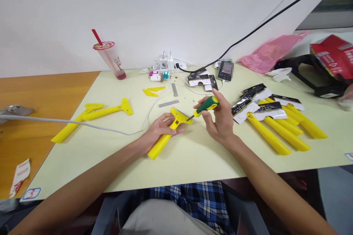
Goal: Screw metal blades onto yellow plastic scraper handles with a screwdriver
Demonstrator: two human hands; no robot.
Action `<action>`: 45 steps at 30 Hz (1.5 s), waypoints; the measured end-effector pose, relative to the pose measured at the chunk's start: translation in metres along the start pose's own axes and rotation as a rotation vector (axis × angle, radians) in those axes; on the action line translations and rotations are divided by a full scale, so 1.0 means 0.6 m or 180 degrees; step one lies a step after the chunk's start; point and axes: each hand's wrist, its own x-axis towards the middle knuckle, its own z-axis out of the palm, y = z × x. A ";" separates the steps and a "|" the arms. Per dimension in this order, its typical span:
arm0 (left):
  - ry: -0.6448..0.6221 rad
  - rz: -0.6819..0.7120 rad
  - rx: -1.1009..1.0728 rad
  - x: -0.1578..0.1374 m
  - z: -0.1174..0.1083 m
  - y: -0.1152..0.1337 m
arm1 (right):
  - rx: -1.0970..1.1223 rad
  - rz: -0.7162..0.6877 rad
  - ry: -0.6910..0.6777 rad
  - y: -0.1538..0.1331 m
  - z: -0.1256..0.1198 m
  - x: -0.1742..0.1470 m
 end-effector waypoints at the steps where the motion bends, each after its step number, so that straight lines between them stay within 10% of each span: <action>1: 0.0016 -0.0013 0.0009 0.000 0.001 0.000 | -0.0002 0.0000 -0.0084 -0.003 0.001 0.000; 21: 0.0476 0.0251 -0.0289 0.019 -0.019 0.021 | -0.0507 -0.0676 0.0000 0.032 0.050 0.085; 45: 0.0651 0.0188 0.0102 0.013 -0.022 0.026 | 0.0078 0.0019 -0.0190 0.024 0.058 0.044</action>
